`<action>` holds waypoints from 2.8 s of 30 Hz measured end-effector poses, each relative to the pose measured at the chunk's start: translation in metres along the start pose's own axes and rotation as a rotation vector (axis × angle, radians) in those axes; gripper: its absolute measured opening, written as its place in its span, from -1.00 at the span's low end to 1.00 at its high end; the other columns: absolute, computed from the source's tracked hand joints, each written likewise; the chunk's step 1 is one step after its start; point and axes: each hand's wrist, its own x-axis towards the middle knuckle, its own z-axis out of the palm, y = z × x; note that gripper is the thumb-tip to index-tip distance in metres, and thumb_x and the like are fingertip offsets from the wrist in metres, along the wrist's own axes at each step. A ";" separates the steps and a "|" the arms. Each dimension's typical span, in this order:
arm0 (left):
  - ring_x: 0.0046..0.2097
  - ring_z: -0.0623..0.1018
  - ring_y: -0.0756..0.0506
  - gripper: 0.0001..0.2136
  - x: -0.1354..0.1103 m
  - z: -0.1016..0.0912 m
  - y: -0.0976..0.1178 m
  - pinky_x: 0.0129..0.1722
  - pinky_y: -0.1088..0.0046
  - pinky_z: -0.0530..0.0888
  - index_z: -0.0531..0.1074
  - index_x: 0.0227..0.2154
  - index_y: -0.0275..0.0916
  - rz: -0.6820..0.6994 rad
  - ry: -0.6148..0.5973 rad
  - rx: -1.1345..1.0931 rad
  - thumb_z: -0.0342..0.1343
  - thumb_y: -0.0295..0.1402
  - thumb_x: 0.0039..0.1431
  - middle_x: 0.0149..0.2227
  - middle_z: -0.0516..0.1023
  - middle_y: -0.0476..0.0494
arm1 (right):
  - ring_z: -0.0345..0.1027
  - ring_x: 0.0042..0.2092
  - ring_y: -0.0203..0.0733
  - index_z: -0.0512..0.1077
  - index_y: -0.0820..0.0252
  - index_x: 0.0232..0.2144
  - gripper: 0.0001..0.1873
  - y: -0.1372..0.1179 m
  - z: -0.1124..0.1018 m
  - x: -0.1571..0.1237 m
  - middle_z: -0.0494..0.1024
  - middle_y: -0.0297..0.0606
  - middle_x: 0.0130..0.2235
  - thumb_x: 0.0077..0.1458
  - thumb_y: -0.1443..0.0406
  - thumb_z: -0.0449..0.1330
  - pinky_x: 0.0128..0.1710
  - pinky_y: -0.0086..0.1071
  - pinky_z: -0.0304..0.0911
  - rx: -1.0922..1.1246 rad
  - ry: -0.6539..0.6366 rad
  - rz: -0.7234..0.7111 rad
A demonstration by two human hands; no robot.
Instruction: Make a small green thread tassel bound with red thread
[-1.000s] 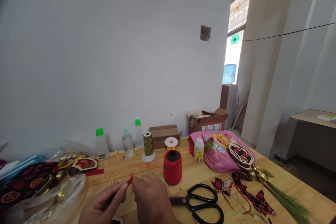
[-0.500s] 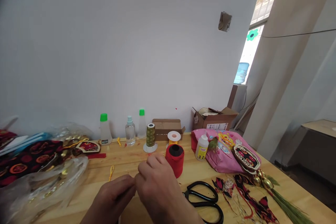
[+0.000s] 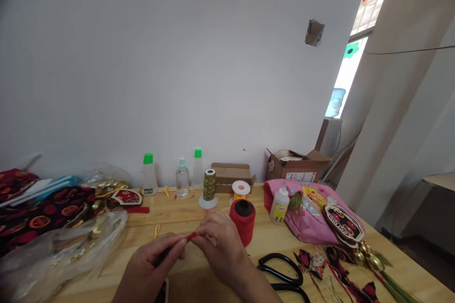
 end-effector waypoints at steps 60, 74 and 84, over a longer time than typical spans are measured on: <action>-0.61 0.21 0.02 -0.67 -0.001 0.013 -0.005 -0.60 0.54 0.15 0.31 -0.74 -0.23 -0.457 -0.044 -0.422 0.07 -0.07 -0.13 -0.73 0.18 0.11 | 0.08 -0.55 -0.36 0.51 0.30 -0.60 -0.84 0.006 0.019 -0.006 0.29 -0.35 -0.63 -0.12 0.31 0.19 -0.57 -0.49 -0.01 0.297 0.103 0.350; -0.48 0.43 -0.06 -0.74 0.000 0.004 0.001 -0.45 0.52 0.36 0.39 -0.68 -0.21 -0.271 -0.056 -0.161 0.02 -0.19 -0.02 -0.61 0.44 0.01 | 0.13 -0.50 -0.36 0.48 0.27 -0.57 -0.83 0.002 0.021 -0.006 0.35 -0.36 -0.58 -0.12 0.25 0.21 -0.49 -0.49 0.06 0.640 0.130 0.483; -0.12 0.47 -0.11 -0.69 0.001 0.003 -0.002 -0.15 0.45 0.40 0.47 -0.21 -0.14 -0.375 -0.092 -0.464 0.13 -0.25 -0.10 -0.20 0.56 -0.06 | 0.25 -0.46 -0.35 0.51 0.27 -0.53 -0.82 0.002 0.014 -0.003 0.47 -0.32 -0.54 -0.15 0.23 0.25 -0.42 -0.50 0.15 0.811 0.035 0.541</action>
